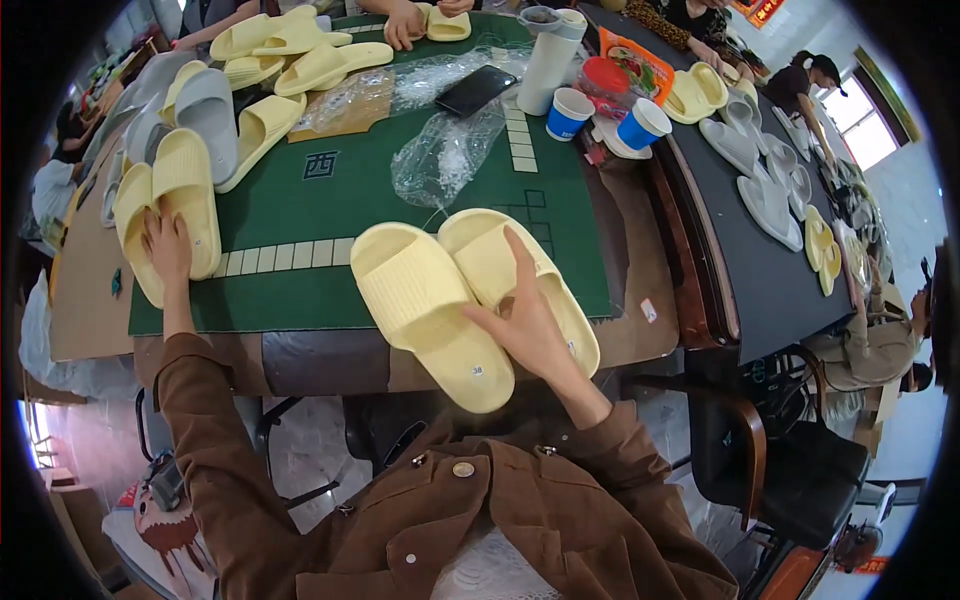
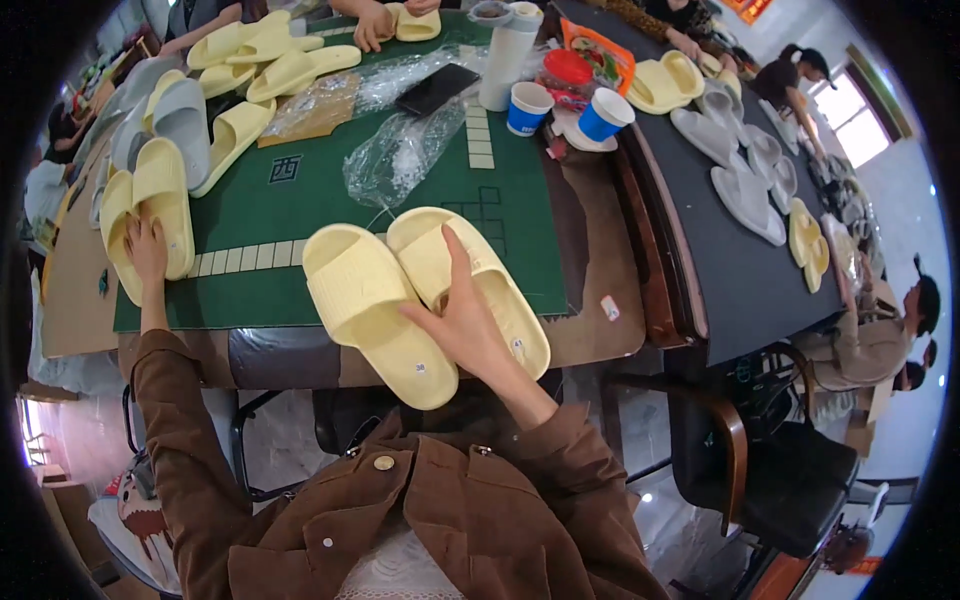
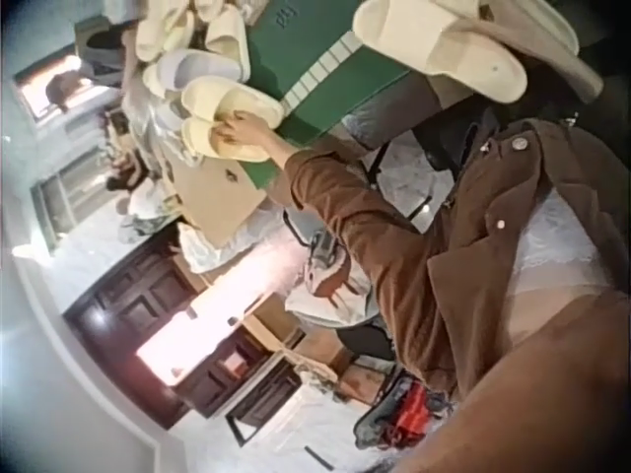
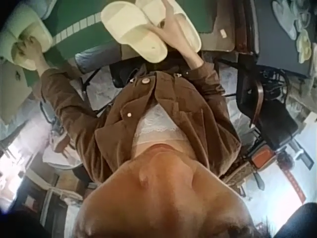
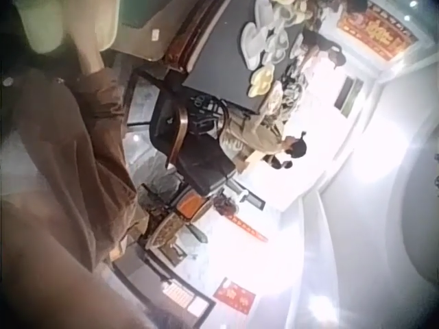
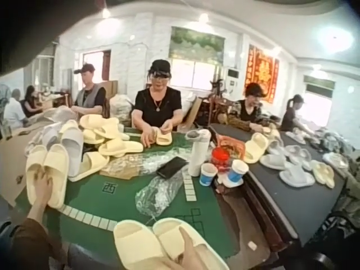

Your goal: Assembling and finishing slippers/sandals at a work table in a manufacturing environment.

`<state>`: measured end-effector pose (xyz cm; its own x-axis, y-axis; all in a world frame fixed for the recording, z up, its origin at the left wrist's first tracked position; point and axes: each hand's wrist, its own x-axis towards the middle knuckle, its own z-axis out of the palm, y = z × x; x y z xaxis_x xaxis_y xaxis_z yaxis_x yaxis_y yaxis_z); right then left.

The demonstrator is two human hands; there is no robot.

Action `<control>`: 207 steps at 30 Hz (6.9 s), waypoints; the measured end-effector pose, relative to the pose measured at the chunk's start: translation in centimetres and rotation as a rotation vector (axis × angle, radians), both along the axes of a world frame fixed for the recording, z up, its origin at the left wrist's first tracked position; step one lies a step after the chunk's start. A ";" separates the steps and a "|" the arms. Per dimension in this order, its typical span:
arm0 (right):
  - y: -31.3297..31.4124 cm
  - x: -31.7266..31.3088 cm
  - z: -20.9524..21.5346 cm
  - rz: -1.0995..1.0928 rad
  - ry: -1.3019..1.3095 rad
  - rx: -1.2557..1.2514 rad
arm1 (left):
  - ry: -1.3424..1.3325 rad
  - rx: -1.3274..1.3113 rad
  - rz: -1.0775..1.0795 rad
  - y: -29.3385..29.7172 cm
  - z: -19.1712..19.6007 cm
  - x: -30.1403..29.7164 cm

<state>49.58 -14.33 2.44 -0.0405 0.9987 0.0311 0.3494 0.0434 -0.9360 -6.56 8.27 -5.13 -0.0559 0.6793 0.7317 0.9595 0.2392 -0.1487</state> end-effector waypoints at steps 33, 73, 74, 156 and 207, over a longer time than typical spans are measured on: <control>1.0 8.6 -4.0 -0.153 -0.499 0.318 | -0.780 -0.564 -0.974 -18.3 6.8 31.0; -1.0 12.5 -1.7 -0.392 0.036 -0.084 | -0.937 -0.652 -1.081 -19.6 7.5 34.8; -1.0 11.8 -1.6 -0.384 0.029 -0.099 | -0.930 -0.638 -1.071 -19.7 7.6 34.7; -8.1 13.0 5.6 -0.073 0.521 -0.028 | -2.485 -0.502 -2.346 -25.6 8.9 34.4; 4.9 4.0 -8.5 0.058 -0.968 0.569 | -0.611 -1.016 -0.881 -19.6 4.1 42.9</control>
